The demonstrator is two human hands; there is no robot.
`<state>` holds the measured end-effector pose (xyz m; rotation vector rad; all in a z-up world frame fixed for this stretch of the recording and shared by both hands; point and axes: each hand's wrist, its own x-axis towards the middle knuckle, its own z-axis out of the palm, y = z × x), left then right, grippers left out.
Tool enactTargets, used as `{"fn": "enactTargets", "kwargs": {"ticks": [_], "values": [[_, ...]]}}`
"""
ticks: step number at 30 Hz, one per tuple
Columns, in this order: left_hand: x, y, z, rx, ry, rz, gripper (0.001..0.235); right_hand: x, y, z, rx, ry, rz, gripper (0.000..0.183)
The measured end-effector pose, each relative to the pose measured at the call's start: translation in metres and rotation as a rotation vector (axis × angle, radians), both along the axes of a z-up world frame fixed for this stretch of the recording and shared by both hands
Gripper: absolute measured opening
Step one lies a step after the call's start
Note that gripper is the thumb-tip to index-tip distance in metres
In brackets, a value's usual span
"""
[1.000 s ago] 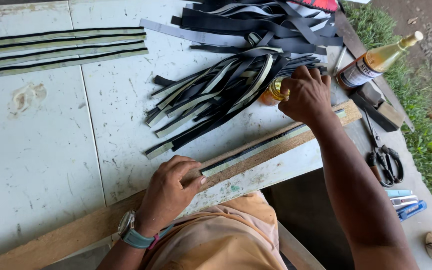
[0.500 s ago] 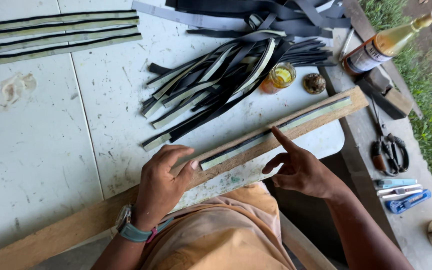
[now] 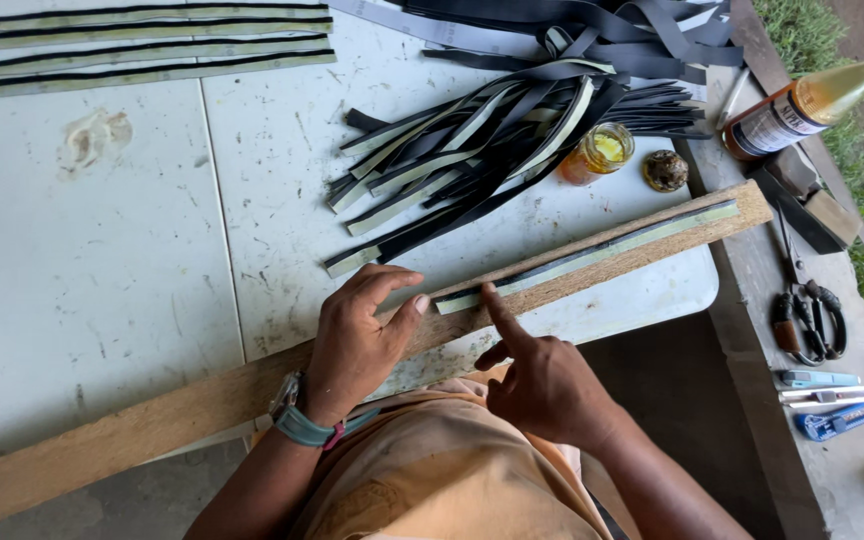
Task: The person repeatedly picks up black and white rubber strips, applies a yellowish substance from a small jar to one strip, and presses the two strips together on a wooden board. The person then places the assembled strip on the table and repeats the process with additional strips.
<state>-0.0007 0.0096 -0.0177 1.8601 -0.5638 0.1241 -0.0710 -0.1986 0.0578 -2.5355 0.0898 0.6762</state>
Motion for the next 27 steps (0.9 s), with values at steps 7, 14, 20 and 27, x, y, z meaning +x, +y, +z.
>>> {"fn": "enactTargets", "kwargs": {"ticks": [7, 14, 20, 27], "values": [[0.0, 0.001, -0.003, -0.022, 0.041, 0.011, 0.019, -0.002, 0.032, -0.012, -0.079, -0.053, 0.138, 0.101], [-0.004, -0.007, 0.005, 0.161, -0.103, 0.014, 0.024, 0.004, -0.021, 0.023, -0.106, -0.076, -0.179, 0.088], [-0.007, -0.013, 0.008, 0.226, -0.123, -0.017, 0.019, 0.0, -0.061, -0.014, -0.545, -0.483, 0.119, 0.085], [-0.011, -0.018, 0.007, 0.268, -0.115, -0.029, 0.023, -0.001, -0.058, -0.029, -0.631, -0.444, 0.26, 0.073]]}}
